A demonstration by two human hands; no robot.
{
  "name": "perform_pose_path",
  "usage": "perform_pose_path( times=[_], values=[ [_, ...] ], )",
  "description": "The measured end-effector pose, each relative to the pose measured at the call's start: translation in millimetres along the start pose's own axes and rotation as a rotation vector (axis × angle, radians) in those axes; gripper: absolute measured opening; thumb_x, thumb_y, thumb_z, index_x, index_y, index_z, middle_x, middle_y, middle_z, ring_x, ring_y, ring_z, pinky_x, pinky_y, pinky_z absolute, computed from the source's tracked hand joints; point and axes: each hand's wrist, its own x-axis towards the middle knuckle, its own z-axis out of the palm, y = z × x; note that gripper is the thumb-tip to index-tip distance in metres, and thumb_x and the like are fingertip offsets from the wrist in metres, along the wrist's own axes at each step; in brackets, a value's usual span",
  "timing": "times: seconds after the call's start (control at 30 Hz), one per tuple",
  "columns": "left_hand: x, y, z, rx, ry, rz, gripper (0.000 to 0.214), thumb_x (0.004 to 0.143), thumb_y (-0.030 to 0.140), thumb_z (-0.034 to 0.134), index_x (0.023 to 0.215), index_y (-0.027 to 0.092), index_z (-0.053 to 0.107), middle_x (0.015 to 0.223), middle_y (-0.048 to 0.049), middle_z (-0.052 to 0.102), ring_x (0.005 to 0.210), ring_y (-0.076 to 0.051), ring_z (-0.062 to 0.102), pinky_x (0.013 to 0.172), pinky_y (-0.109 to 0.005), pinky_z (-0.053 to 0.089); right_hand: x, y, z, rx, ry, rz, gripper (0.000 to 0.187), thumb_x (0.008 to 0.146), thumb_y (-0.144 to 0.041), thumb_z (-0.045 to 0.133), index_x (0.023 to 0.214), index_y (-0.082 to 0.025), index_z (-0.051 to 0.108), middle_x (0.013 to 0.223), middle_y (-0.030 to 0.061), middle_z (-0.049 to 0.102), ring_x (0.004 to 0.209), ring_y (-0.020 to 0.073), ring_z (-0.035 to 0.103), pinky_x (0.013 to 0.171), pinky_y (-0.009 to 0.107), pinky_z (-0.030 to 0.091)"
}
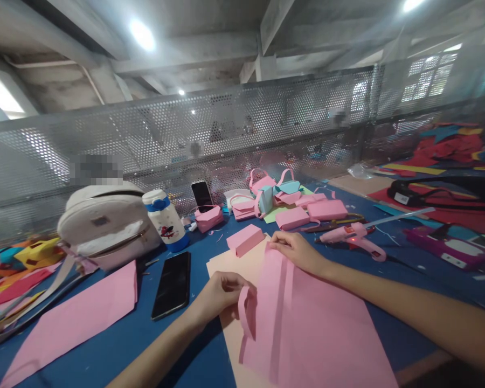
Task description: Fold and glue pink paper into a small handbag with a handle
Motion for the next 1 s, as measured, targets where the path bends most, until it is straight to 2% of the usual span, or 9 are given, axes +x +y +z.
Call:
perform_pose_path(
  times=[0.23, 0.37, 0.5, 0.7, 1.0],
  values=[
    [3.0, -4.8, -1.9, 0.002, -0.039, -0.013, 0.031, 0.064, 0.038, 0.082, 0.074, 0.011, 0.070, 0.054, -0.0008, 0.063, 0.041, -0.011, 0.057, 0.041, -0.020, 0.046, -0.3, -0.1, 0.5, -0.012, -0.002, 0.006, 0.024, 0.089, -0.035, 0.054, 0.074, -0.018, 0.060, 0.074, 0.0007, 0.064, 0.070, 0.0163, 0.057, 0.067, 0.026, 0.039],
    [3.3, -6.9, -2.2, 0.029, -0.057, -0.017, 0.025, 0.066, 0.029, 0.079, 0.079, 0.009, 0.073, 0.057, -0.0021, 0.065, 0.041, -0.009, 0.055, 0.041, -0.019, 0.045, -1.0, -0.2, 1.8, -0.013, -0.004, -0.001, 0.024, 0.089, -0.035, 0.054, 0.074, -0.018, 0.061, 0.075, 0.0005, 0.065, 0.070, 0.0161, 0.057, 0.068, 0.026, 0.039],
    [1.5, -4.9, -2.1, 0.039, -0.072, -0.014, 0.017, 0.065, 0.023, 0.077, 0.073, 0.009, 0.075, 0.060, -0.0029, 0.066, 0.043, -0.009, 0.054, 0.042, -0.019, 0.045, -0.8, -0.4, 2.0, -0.019, -0.003, -0.001, 0.023, 0.089, -0.035, 0.054, 0.075, -0.018, 0.061, 0.076, 0.0008, 0.066, 0.071, 0.0162, 0.057, 0.068, 0.026, 0.040],
    [1.8, -4.0, -3.8, 0.024, -0.072, 0.000, 0.016, 0.064, 0.024, 0.078, 0.070, 0.010, 0.076, 0.055, -0.0016, 0.064, 0.042, -0.008, 0.052, 0.042, -0.018, 0.041, -0.7, -2.5, 0.2, -0.028, -0.009, 0.003, 0.024, 0.089, -0.036, 0.054, 0.075, -0.018, 0.061, 0.075, 0.0011, 0.066, 0.070, 0.0164, 0.057, 0.068, 0.026, 0.041],
    [1.1, 1.5, -6.9, 0.003, -0.061, -0.031, 0.024, 0.059, 0.032, 0.084, 0.067, 0.011, 0.075, 0.054, -0.0026, 0.066, 0.045, -0.012, 0.057, 0.046, -0.022, 0.047, 0.8, -1.8, -2.1, -0.034, 0.000, 0.021, 0.024, 0.089, -0.038, 0.054, 0.075, -0.019, 0.060, 0.070, -0.0001, 0.063, 0.071, 0.0178, 0.059, 0.068, 0.027, 0.041]
  ],
)
